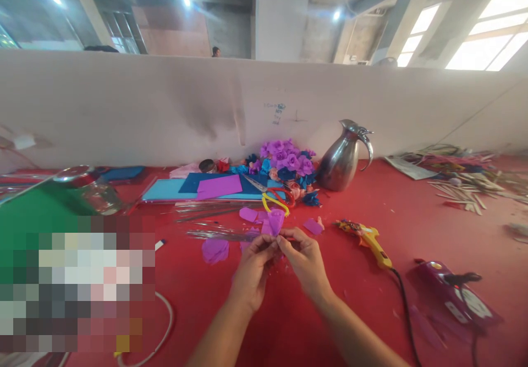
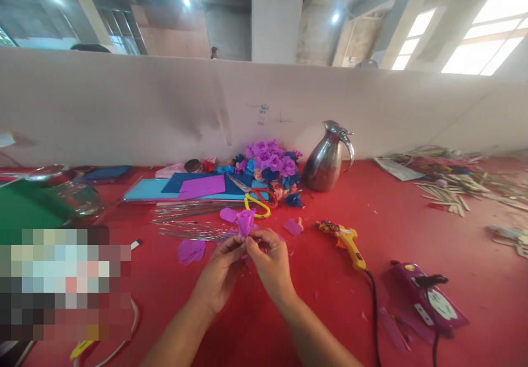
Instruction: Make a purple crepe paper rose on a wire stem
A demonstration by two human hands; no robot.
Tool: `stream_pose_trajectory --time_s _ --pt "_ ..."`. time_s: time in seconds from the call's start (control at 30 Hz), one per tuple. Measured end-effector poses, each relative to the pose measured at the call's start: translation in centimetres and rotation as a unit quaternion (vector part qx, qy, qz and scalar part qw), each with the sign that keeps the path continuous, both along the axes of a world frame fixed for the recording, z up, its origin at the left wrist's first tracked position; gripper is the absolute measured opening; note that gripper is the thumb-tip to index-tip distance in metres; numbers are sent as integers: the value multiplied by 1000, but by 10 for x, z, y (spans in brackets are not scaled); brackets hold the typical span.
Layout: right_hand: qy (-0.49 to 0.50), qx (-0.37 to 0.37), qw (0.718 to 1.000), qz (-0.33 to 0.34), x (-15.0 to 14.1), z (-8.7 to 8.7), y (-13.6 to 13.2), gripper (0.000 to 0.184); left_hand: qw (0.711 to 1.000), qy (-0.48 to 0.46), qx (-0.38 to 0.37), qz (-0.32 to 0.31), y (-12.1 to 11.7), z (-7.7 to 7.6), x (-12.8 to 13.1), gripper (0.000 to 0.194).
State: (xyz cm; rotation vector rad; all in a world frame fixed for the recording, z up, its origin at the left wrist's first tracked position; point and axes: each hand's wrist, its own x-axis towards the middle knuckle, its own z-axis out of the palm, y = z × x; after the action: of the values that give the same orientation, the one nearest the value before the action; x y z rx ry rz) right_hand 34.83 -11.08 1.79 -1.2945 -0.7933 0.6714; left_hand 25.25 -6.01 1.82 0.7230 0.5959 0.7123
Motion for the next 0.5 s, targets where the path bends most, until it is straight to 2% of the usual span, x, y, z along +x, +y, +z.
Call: stream_pose_trajectory --time_s 0.1,0.27,0.37,0.5 --pt "20 1 1000 15 2 -2 1 18 999 31 37 17 1 2 0 15" --pt "-4 -3 999 40 2 -1 2 21 989 51 76 113 6 2 -2 14" --pt "-25 -6 999 41 -1 1 1 20 988 65 68 126 8 3 -3 16" --pt "-51 -10 999 6 -4 3 0 18 986 90 66 125 7 4 -3 20"
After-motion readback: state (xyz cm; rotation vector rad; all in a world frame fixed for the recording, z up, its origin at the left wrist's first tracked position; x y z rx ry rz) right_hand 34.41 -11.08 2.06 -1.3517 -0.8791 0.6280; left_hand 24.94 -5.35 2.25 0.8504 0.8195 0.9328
